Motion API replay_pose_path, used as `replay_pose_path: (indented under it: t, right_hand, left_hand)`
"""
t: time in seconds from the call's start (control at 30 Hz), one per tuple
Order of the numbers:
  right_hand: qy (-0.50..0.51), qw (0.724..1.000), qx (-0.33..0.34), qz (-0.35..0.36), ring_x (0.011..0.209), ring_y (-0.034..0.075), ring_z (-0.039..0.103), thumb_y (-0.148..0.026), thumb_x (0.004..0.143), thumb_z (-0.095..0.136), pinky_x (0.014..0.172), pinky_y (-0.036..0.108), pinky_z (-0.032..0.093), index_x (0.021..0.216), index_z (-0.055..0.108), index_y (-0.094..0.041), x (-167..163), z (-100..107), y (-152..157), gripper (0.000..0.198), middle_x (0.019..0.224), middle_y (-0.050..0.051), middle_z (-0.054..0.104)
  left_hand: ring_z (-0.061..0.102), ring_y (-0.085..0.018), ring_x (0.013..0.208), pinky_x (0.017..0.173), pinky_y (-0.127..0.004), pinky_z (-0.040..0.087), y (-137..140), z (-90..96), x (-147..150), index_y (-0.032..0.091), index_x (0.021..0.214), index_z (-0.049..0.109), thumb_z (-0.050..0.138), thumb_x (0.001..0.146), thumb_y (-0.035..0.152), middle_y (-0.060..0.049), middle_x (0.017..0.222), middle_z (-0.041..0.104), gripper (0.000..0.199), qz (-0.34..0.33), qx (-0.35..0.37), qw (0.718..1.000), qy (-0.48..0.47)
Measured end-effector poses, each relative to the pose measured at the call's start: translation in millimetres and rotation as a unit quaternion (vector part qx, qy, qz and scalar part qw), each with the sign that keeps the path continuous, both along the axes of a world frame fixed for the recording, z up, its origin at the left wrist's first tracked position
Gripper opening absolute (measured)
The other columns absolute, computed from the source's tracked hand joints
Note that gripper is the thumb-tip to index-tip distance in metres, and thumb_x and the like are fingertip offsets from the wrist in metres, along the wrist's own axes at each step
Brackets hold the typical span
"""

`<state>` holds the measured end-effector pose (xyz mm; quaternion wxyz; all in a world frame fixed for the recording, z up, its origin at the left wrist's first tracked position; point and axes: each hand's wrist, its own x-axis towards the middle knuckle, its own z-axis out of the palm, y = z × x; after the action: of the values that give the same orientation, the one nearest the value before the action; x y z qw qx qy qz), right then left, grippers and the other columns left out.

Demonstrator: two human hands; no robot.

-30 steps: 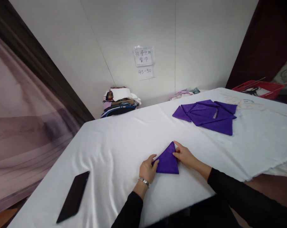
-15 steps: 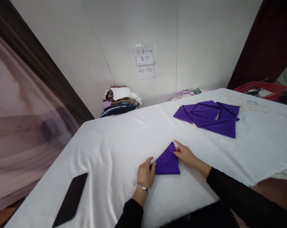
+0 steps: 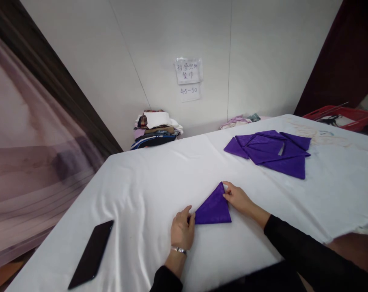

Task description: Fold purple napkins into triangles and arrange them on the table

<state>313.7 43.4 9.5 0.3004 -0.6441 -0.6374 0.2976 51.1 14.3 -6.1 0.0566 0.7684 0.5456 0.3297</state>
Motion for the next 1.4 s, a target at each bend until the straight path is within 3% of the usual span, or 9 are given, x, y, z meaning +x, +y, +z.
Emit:
replay_pose_path:
  t: [0.17,0.33,0.5,0.6,0.7,0.8,0.87,1.2,1.4]
  right_hand:
    - [-0.013,1.0,-0.002,0.003,0.066,0.016,0.057,-0.021,0.077,0.048,0.063,0.026,0.04,0.12,0.05,-0.022,-1,3,1,0.044,0.074,-0.001,0.064]
    - [-0.055,0.998,0.0,-0.002,0.068,0.016,0.057,-0.021,0.078,0.049,0.063,0.025,0.04,0.12,0.05,-0.019,-3,3,5,0.042,0.075,0.0,0.064]
    - [-0.109,0.994,0.01,-0.001,0.074,0.017,0.058,-0.023,0.08,0.048,0.069,0.027,0.042,0.119,0.051,-0.021,-3,7,2,0.04,0.082,0.001,0.065]
    - [-0.161,0.98,0.113,0.01,0.103,0.022,0.052,-0.026,0.084,0.044,0.088,0.035,0.04,0.121,0.051,-0.02,-9,12,-8,0.038,0.111,0.009,0.06]
    - [-0.158,0.963,0.184,0.121,0.126,0.025,0.033,-0.035,0.087,0.043,0.104,0.044,0.023,0.129,0.045,-0.018,-25,21,-20,0.046,0.135,0.012,0.044]
    - [-0.129,0.941,0.131,0.283,0.133,0.026,0.021,-0.046,0.086,0.045,0.109,0.047,0.011,0.139,0.032,-0.021,-40,28,-24,0.06,0.145,0.008,0.03]
    - [-0.118,0.933,0.082,0.331,0.135,0.025,0.015,-0.05,0.085,0.044,0.109,0.046,0.009,0.141,0.025,-0.022,-45,29,-19,0.065,0.147,0.007,0.023]
    - [-0.192,0.943,0.051,0.267,0.136,0.022,0.013,-0.056,0.089,0.028,0.109,0.044,0.007,0.14,0.027,-0.023,-25,8,31,0.061,0.147,0.006,0.023]
    - [-0.22,0.939,0.067,0.256,0.136,0.022,0.013,-0.056,0.089,0.028,0.109,0.045,0.008,0.139,0.03,-0.024,-20,2,38,0.059,0.147,0.005,0.024]
  left_hand:
    - [0.06,-0.02,0.076,0.07,-0.038,0.05,-2,17.0,6,0.017,0.105,0.057,0.043,0.085,0.022,-0.005,0.08,0.065,0.025,-0.002,0.02,0.999,0.033]
    - [0.047,-0.022,0.117,0.099,-0.045,0.038,0,37.1,47,0.018,0.122,0.047,0.042,0.088,0.035,-0.009,0.123,0.056,0.038,-0.152,0.009,0.984,0.092]
    - [0.018,-0.027,0.135,0.108,-0.05,0.021,5,21.1,74,0.014,0.137,0.03,0.031,0.083,0.062,-0.011,0.145,0.028,0.072,-0.217,-0.094,0.954,0.184]
    - [0.011,-0.027,0.136,0.11,-0.05,0.016,6,11.4,75,0.013,0.139,0.025,0.025,0.083,0.064,-0.01,0.147,0.022,0.076,-0.216,-0.122,0.947,0.206]
    - [0.01,-0.026,0.136,0.11,-0.049,0.016,4,13.4,74,0.017,0.141,0.018,0.028,0.084,0.061,-0.008,0.148,0.02,0.072,-0.215,-0.119,0.946,0.213]
    - [0.009,-0.028,0.136,0.11,-0.05,0.015,1,20.9,77,0.024,0.142,0.013,0.032,0.086,0.053,-0.004,0.149,0.018,0.066,-0.217,-0.108,0.946,0.217]
    - [0.008,-0.03,0.136,0.11,-0.051,0.013,0,23.6,78,0.024,0.142,0.013,0.034,0.086,0.052,-0.004,0.149,0.017,0.066,-0.217,-0.116,0.945,0.216]
    - [0.018,-0.028,0.134,0.109,-0.05,0.013,4,13.1,78,0.013,0.14,0.023,0.023,0.08,0.069,-0.013,0.144,0.029,0.083,-0.211,-0.139,0.943,0.215]
    - [0.012,-0.028,0.136,0.109,-0.05,0.016,-2,14.7,68,0.013,0.141,0.02,0.024,0.08,0.068,-0.01,0.147,0.023,0.082,-0.198,-0.148,0.944,0.22]
